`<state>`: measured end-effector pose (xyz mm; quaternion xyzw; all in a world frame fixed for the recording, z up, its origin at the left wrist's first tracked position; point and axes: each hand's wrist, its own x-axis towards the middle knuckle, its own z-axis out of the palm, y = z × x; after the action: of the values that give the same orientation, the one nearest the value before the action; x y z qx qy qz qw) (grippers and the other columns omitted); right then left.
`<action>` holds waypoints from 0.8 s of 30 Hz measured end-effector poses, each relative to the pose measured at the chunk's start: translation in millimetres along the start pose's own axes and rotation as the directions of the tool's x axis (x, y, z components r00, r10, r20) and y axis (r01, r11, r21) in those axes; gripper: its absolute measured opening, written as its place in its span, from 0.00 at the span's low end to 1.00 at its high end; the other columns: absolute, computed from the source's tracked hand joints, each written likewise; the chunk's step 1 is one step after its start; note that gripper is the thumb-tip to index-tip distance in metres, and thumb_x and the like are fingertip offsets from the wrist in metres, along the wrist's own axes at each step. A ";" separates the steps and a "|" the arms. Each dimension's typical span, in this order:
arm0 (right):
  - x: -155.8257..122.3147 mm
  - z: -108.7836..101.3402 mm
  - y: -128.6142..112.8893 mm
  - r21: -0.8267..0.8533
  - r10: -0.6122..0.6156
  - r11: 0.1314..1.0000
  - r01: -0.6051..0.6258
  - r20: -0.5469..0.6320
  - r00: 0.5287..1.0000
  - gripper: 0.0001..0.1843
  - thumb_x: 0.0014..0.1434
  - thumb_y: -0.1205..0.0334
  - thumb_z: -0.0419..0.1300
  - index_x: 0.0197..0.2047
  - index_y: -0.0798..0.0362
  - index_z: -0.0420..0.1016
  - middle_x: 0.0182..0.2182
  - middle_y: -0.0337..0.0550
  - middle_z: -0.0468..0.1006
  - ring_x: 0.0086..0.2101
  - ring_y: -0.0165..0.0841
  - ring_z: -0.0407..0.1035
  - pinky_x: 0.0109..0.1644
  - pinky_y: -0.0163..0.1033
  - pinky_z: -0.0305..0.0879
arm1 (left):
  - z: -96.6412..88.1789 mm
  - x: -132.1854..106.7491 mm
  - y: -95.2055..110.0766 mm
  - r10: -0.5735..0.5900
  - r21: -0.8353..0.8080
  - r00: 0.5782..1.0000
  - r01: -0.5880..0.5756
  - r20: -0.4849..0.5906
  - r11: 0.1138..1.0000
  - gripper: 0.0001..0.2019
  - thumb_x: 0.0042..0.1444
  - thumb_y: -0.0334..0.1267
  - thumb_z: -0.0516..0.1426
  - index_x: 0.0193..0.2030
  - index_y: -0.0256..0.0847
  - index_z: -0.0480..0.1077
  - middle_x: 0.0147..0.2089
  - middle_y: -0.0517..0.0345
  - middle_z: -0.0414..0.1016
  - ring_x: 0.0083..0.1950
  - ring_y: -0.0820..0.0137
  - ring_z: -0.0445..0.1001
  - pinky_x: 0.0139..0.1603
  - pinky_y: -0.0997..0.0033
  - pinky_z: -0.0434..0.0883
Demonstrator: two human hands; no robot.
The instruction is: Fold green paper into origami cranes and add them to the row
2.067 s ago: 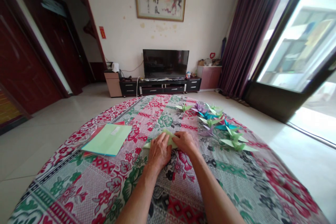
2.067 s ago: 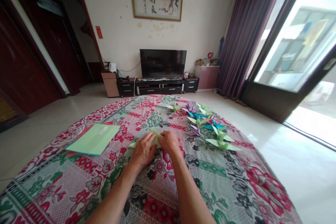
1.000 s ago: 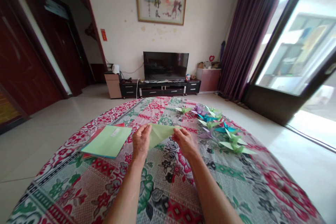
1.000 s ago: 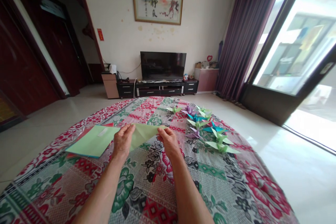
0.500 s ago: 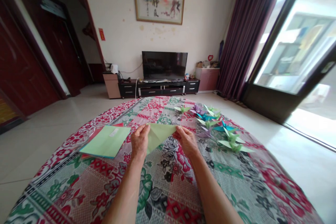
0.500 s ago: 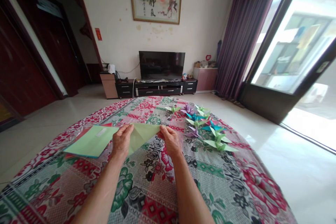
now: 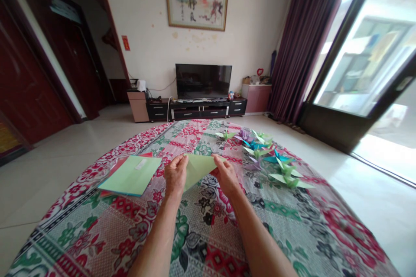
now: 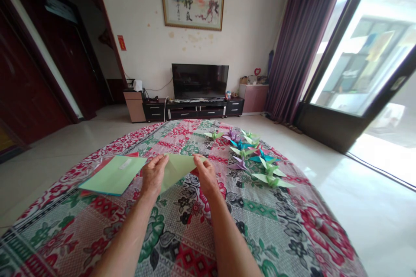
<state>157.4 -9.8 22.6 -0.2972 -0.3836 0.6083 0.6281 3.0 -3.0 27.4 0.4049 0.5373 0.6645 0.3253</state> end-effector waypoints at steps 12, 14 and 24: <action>1.3 -9.7 -3.8 -0.185 0.050 0.982 -0.046 0.017 0.999 0.19 0.47 0.46 0.62 0.30 0.56 0.76 0.28 0.44 0.78 0.31 0.35 0.72 0.38 0.41 0.68 | -1.1 -2.3 9.8 0.030 -0.026 0.998 -0.028 0.062 0.999 0.15 0.43 0.47 0.61 0.30 0.35 0.76 0.26 0.59 0.74 0.30 0.72 0.68 0.32 0.76 0.64; 2.9 -13.1 -14.1 -0.369 -0.092 0.927 0.060 -0.069 0.993 0.17 0.47 0.51 0.62 0.36 0.55 0.76 0.32 0.44 0.79 0.34 0.36 0.72 0.41 0.41 0.67 | -2.9 -3.6 14.7 0.093 0.038 0.990 -0.098 0.102 0.994 0.14 0.46 0.47 0.59 0.28 0.36 0.75 0.23 0.61 0.71 0.27 0.74 0.66 0.29 0.77 0.62; -15.6 29.4 -51.4 -0.852 -0.266 0.157 0.500 0.451 0.852 0.15 0.53 0.64 0.55 0.45 0.52 0.73 0.41 0.44 0.78 0.42 0.36 0.70 0.49 0.40 0.61 | 0.1 -20.8 33.1 0.236 0.286 0.894 -0.356 0.380 0.890 0.12 0.54 0.42 0.53 0.36 0.41 0.76 0.30 0.59 0.78 0.31 0.71 0.72 0.33 0.76 0.66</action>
<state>160.8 -32.3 79.5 -0.4425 -0.7898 0.0993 0.4131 12.8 -27.9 55.9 0.6410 0.5139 0.5224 0.2284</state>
